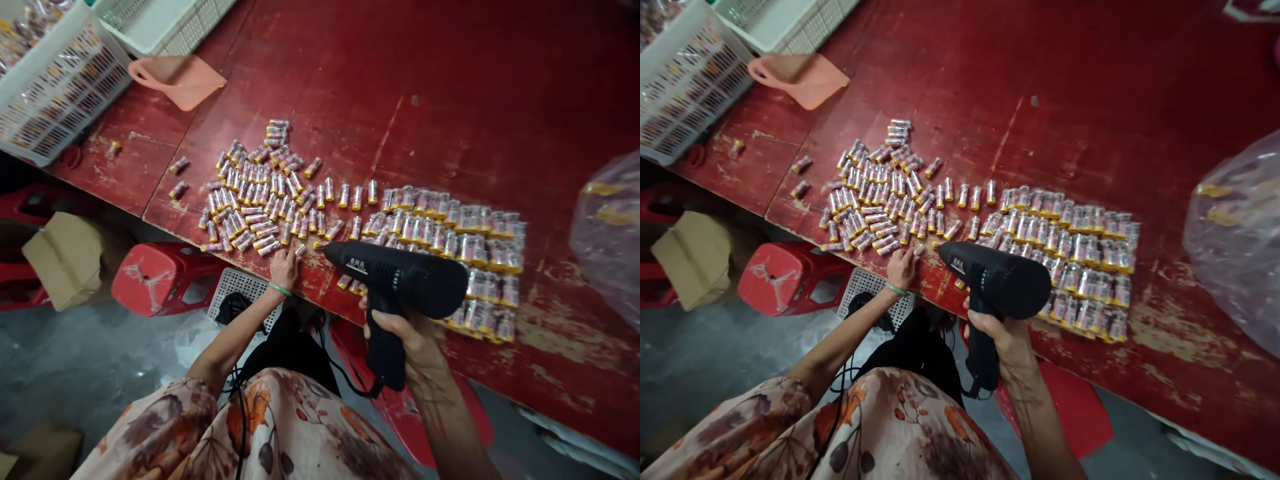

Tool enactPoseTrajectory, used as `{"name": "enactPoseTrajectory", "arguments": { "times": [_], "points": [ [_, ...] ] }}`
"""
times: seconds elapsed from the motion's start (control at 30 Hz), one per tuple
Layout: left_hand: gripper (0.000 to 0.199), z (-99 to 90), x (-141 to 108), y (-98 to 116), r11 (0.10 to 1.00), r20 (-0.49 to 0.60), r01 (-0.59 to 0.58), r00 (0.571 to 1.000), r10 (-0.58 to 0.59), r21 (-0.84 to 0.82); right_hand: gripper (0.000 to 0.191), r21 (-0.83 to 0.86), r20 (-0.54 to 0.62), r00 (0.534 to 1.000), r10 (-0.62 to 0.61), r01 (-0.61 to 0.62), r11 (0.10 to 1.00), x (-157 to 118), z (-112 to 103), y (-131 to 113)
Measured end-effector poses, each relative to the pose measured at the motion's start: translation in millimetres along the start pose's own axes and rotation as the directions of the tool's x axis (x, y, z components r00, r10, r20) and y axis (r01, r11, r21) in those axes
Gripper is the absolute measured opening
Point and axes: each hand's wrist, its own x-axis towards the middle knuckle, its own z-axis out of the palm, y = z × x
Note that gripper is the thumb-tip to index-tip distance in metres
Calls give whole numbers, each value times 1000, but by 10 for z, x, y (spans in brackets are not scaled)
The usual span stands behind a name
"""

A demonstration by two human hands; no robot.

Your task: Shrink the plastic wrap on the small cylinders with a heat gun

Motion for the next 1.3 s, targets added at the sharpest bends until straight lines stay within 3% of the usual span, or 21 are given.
{"name": "enactPoseTrajectory", "arguments": {
  "times": [0.17, 0.3, 0.53, 0.63, 0.83, 0.97, 1.07, 1.17, 1.3],
  "points": [
    [16, -63, 88, -159, 999, 13, -9, 1000, 8, 48, 43, -15, -14, 999, -41, 41, 999, 88, 174, -38],
    [16, 17, 8, -189, 998, 14, -65, 998, 65, -2, 43, -66, 34, 999, 10, -8, 998, 33, 214, -23],
    [31, 314, -354, -269, 960, -199, -263, 950, 240, -95, 37, -126, 92, 996, 22, -11, 992, -93, 343, 74],
    [39, 382, -540, -367, 948, -308, -277, 926, 219, -158, 38, -148, 96, 994, 44, -30, 989, -108, 404, 143],
    [50, 369, -677, -513, 946, -337, -273, 919, 203, -174, 41, -156, 140, 986, 88, -66, 986, -56, 459, 218],
    [61, 317, -603, -434, 952, -349, -280, 910, 224, -120, 41, -115, 12, 999, 42, -40, 993, -137, 340, 81],
    [70, 331, -498, -269, 930, -259, -354, 912, 319, -99, 44, -15, -102, 995, -17, 15, 1000, -325, 241, -121],
    [57, 399, -379, -134, 908, -150, -412, 905, 398, -73, 48, 77, -184, 981, -64, 80, 994, -563, 181, -321],
    [33, 428, -179, -188, 925, -106, -378, 922, 372, -41, 47, 68, -313, 947, -71, 97, 993, -810, 64, -456]
  ]
}}
